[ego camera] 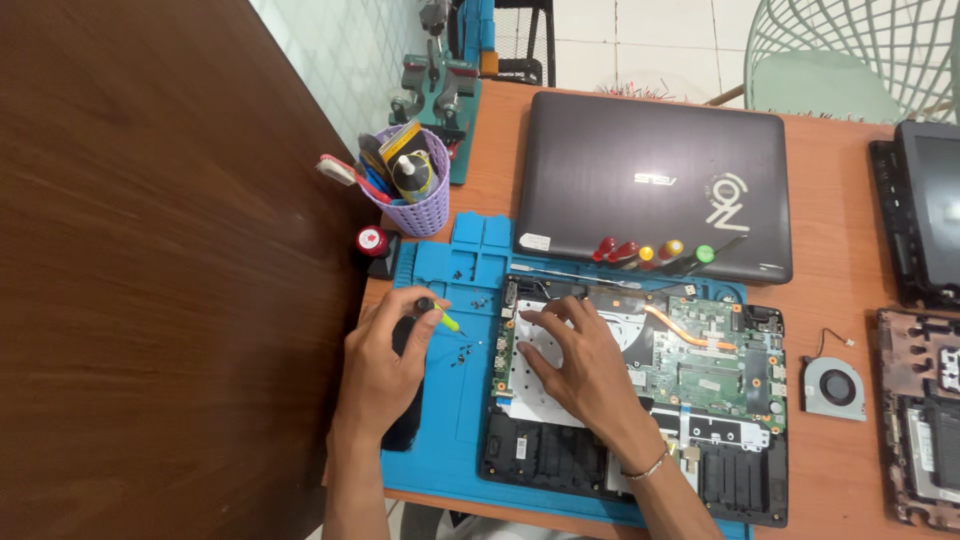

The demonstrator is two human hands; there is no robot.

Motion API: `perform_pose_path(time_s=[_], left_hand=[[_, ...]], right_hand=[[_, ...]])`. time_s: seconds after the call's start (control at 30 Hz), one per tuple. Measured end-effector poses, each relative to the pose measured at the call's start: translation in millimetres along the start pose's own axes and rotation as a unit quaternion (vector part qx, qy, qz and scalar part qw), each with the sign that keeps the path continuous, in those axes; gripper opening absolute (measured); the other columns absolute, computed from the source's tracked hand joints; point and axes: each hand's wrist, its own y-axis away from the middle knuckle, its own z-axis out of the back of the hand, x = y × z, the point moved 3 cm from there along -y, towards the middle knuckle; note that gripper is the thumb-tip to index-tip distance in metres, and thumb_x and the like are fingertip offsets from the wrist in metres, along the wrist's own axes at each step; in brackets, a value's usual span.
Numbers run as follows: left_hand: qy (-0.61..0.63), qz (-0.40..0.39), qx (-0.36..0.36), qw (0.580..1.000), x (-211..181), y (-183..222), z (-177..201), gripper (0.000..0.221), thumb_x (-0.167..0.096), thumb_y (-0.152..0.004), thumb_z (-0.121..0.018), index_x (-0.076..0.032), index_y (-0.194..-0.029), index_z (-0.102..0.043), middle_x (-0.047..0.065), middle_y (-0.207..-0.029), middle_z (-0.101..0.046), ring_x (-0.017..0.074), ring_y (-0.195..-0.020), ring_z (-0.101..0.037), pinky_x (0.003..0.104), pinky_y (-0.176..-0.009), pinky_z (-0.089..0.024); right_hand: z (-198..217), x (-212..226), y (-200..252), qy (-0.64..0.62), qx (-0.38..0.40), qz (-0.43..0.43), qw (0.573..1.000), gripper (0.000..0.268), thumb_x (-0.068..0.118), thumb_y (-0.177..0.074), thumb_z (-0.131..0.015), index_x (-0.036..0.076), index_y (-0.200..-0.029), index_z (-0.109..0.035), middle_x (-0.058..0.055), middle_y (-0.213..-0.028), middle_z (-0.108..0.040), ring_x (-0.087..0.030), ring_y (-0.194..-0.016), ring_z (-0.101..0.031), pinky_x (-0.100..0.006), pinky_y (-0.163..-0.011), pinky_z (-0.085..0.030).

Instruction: The person manipulates internal laptop components including a motherboard and fan, using a screwdriver to secure screws and connecting internal cables by hand.

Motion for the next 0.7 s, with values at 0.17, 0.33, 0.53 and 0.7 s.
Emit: perform_pose_path(time_s=[0.17, 0.33, 0.53, 0.7], left_hand=[[0.013, 0.032, 0.012, 0.999, 9, 3, -3, 0.021, -0.021, -0.099, -0.065, -0.004, -0.112, -0.065, 0.008, -0.104, -0.079, 0.0231, -0.101, -0.074, 0.036, -0.088, -0.057], [0.008, 0.036, 0.012, 0.999, 11, 4, -2, 0.021, -0.021, -0.099, -0.065, -0.004, -0.111, -0.066, 0.007, -0.103, -0.08, 0.0232, -0.101, -0.074, 0.036, -0.088, -0.057], [0.01, 0.033, 0.001, 0.999, 15, 10, 1, 0.02, -0.021, -0.099, -0.065, -0.006, -0.111, -0.066, 0.007, -0.102, -0.079, 0.0229, -0.1, -0.074, 0.036, -0.088, -0.057], [0.021, 0.062, -0.01, 0.998, 21, 17, 6, 0.019, -0.021, -0.099, -0.064, -0.006, -0.111, -0.065, 0.008, -0.104, -0.078, 0.0222, -0.098, -0.076, 0.037, -0.087, -0.058]], right_hand=[[-9, 4, -3, 0.0, 0.011, 0.015, 1.0, 0.035, 0.015, -0.081, -0.079, 0.005, -0.113, -0.072, -0.011, -0.102, -0.065, -0.03, -0.094, -0.059, -0.042, -0.083, -0.05], [-14, 6, -5, 0.0, 0.01, 0.027, 1.0, 0.032, 0.016, -0.081, -0.08, 0.006, -0.111, -0.073, -0.011, -0.104, -0.065, -0.03, -0.096, -0.059, -0.042, -0.084, -0.051], [-20, 14, -7, -0.02, 0.031, 0.031, 0.999, 0.027, 0.012, -0.079, -0.079, 0.006, -0.105, -0.075, -0.009, -0.102, -0.064, -0.028, -0.093, -0.058, -0.041, -0.083, -0.051], [-29, 21, -5, -0.038, 0.062, 0.016, 0.997, 0.024, 0.011, -0.079, -0.08, 0.005, -0.101, -0.076, -0.008, -0.099, -0.062, -0.025, -0.087, -0.057, -0.039, -0.08, -0.051]])
